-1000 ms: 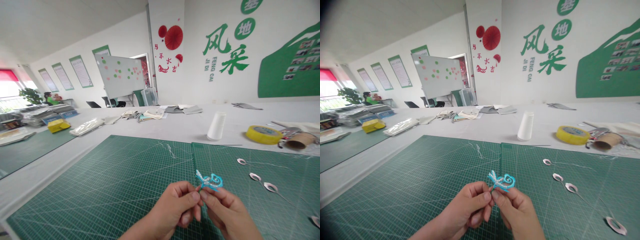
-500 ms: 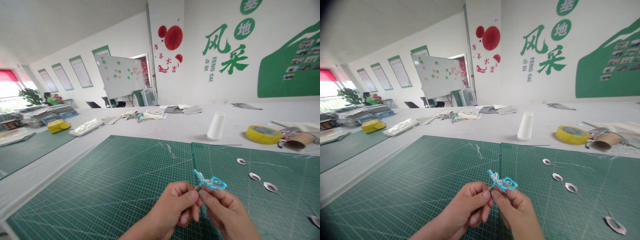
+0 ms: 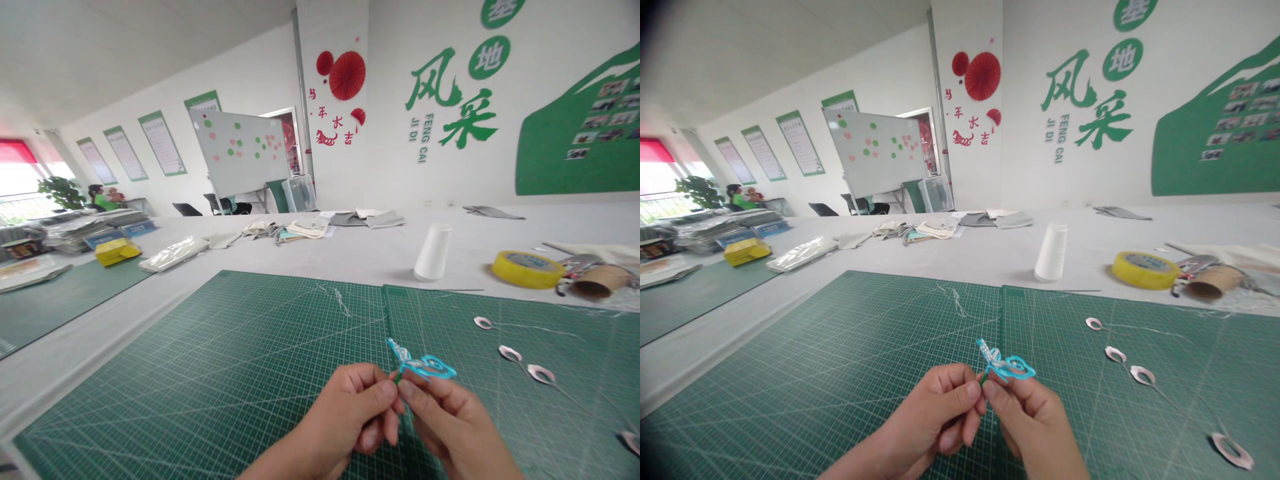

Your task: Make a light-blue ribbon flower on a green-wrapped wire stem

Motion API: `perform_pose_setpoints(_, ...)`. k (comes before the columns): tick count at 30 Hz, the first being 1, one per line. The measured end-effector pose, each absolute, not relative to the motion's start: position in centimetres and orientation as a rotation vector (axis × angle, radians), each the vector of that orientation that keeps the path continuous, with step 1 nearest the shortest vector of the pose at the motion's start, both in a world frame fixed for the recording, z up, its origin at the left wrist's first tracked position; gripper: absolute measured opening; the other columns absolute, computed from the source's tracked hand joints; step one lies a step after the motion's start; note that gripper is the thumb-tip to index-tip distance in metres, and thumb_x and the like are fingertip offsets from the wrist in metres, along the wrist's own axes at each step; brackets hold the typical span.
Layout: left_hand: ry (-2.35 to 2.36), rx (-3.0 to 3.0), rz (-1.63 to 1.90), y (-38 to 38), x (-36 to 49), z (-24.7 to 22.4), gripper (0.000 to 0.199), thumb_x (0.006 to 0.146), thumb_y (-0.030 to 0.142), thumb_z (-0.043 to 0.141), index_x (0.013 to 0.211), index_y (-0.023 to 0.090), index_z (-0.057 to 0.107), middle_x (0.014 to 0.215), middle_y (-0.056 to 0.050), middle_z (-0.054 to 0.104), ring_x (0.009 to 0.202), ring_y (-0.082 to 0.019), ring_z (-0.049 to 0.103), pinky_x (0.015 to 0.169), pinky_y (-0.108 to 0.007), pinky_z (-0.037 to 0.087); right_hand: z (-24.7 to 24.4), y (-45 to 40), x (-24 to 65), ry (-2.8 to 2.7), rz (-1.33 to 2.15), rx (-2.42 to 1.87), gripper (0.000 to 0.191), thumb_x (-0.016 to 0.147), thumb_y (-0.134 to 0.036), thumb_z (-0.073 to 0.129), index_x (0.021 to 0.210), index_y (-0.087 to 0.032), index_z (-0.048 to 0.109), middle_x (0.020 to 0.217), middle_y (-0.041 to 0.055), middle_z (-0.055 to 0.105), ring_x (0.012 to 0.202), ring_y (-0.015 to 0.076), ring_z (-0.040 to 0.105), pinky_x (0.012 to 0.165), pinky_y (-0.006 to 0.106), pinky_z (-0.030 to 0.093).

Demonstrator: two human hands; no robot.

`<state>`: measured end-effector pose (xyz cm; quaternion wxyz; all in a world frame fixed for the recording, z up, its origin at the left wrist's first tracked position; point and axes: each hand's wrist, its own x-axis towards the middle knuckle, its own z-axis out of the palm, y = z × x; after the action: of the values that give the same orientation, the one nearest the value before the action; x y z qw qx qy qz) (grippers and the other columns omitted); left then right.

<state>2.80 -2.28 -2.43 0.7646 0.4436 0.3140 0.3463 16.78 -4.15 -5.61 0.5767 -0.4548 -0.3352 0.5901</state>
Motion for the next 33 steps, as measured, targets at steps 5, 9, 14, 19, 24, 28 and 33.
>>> perform_pose_setpoints(5,0.685,0.960,0.752,-2.2,2.7,-2.5,0.027,0.082,0.038,0.062,0.070,0.014,0.057,0.048,0.003,0.056,0.030,-0.002,0.030,0.033,-0.018,0.015,-5.9,-4.1,16.9,-0.788,1.403,-1.027,0.024,0.066,-0.042,0.081,0.068,-0.020,0.072,0.040,-0.0093,0.031,0.043,0.0101,0.039,0.037,0.017,0.028)
perform_pose_setpoints(9,0.682,0.960,0.749,-2.2,2.7,-2.6,0.026,0.082,0.037,0.062,0.070,0.014,0.058,0.049,0.002,0.057,0.030,-0.002,0.031,0.032,-0.018,0.015,-5.9,-4.1,16.9,-0.786,1.402,-1.022,0.024,0.067,-0.041,0.081,0.068,-0.019,0.072,0.045,-0.0066,0.046,0.038,0.0042,0.026,0.035,0.016,0.016)
perform_pose_setpoints(14,0.675,0.958,0.745,-2.2,2.7,-2.6,0.029,0.081,0.040,0.063,0.070,0.014,0.057,0.048,0.002,0.056,0.029,-0.002,0.030,0.032,-0.018,0.015,-5.5,-4.2,16.8,-0.792,1.378,-1.040,0.024,0.064,-0.041,0.082,0.069,-0.020,0.073,0.046,-0.0046,0.050,0.041,0.0095,0.042,0.035,0.019,0.029)
perform_pose_setpoints(19,0.666,0.940,0.734,-2.2,2.8,-2.4,0.031,0.080,0.042,0.063,0.070,0.014,0.057,0.048,0.002,0.056,0.029,-0.002,0.030,0.033,-0.018,0.016,-5.3,-4.3,16.8,-0.764,1.402,-1.014,0.024,0.062,-0.040,0.084,0.068,-0.020,0.073,0.053,-0.0020,0.059,0.045,0.0089,0.047,0.038,0.017,0.034)
perform_pose_setpoints(24,0.653,0.933,0.717,-2.2,2.7,-2.3,0.033,0.079,0.045,0.064,0.070,0.013,0.057,0.048,0.002,0.056,0.029,-0.002,0.030,0.033,-0.018,0.016,-4.9,-4.4,17.0,-0.786,1.456,-1.015,0.022,0.066,-0.038,0.083,0.070,-0.019,0.073,0.062,0.0005,0.065,0.051,0.0095,0.052,0.045,0.018,0.041)
perform_pose_setpoints(28,0.581,0.910,0.686,-2.1,2.5,-2.5,0.033,0.082,0.043,0.061,0.069,0.013,0.058,0.046,0.002,0.056,0.028,-0.003,0.029,0.032,-0.019,0.015,-4.8,-4.6,17.1,-0.810,1.477,-1.007,0.024,0.068,-0.040,0.081,0.067,-0.019,0.071,0.057,-0.0012,0.060,0.045,0.0074,0.045,0.042,0.017,0.037)
perform_pose_setpoints(33,0.427,0.810,0.552,-1.9,2.1,-2.7,0.032,0.082,0.040,0.063,0.068,0.012,0.058,0.043,0.003,0.052,0.026,-0.002,0.024,0.031,-0.021,0.011,-4.7,-5.0,16.9,-0.819,1.465,-1.012,0.027,0.063,-0.044,0.083,0.062,-0.020,0.070,0.044,-0.0072,0.041,0.044,0.0082,0.040,0.042,0.018,0.037)
